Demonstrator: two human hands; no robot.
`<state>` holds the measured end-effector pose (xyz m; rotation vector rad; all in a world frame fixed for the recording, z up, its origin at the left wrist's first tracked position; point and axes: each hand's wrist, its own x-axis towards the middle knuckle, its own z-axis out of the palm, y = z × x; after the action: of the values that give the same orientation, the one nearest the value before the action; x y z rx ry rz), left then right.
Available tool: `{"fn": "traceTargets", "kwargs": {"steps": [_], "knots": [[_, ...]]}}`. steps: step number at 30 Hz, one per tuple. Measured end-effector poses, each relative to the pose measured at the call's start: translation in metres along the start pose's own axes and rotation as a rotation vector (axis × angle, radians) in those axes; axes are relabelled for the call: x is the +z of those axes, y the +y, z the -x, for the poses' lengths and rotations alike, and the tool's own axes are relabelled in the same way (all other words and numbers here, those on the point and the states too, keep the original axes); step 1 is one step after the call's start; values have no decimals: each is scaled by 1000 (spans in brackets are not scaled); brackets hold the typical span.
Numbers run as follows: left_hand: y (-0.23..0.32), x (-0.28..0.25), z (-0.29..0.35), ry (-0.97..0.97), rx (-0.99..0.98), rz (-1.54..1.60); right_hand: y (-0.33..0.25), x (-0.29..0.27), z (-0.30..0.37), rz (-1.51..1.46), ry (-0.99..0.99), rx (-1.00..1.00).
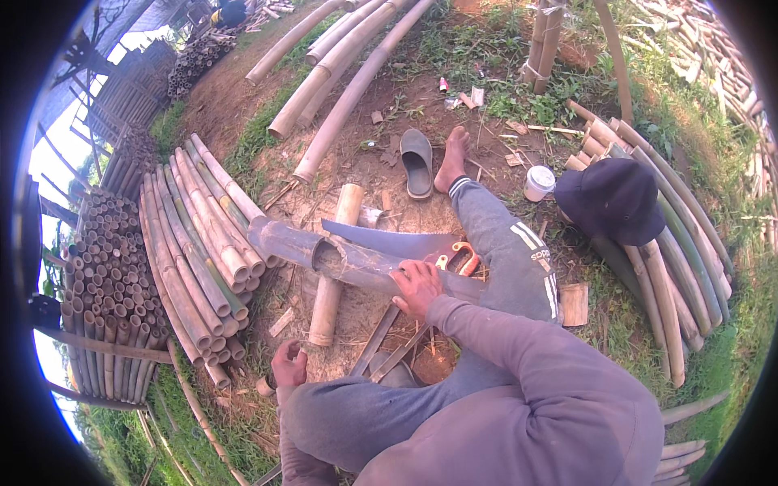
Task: The person sits on the ground and uses a hand saw to cut bamboo poles into shorter sections. They repeatedly position a pole on a support, saw through it, and set the cut piece aside.
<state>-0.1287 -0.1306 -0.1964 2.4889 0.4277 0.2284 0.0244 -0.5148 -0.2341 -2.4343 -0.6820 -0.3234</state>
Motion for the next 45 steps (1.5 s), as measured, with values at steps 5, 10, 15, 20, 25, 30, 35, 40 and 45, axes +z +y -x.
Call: {"fn": "traceTargets", "kwargs": {"steps": [5,10,15,20,25,30,35,40,45], "knots": [[90,-2,-144,-160,239,-143,24,3,-21,-87,-120,-3],[113,50,-307,-144,351,-242,48,3,-35,-269,-140,12],[96,118,-457,-2,-27,-29,59,4,-37,-452,-162,65],[57,183,-537,88,-76,449,78,-6,-35,-565,-255,140],[45,210,-541,7,-80,575,89,2,-25,-588,-262,183],[80,188,-526,-140,-45,423,94,8,-17,-534,-276,204],[232,158,-390,-409,-202,859,97,13,-17,-541,-210,240],[269,122,-287,-643,-203,994,103,10,-18,-523,-177,297],[238,42,-178,-564,-193,909,107,-27,-30,-583,-112,554]]}}
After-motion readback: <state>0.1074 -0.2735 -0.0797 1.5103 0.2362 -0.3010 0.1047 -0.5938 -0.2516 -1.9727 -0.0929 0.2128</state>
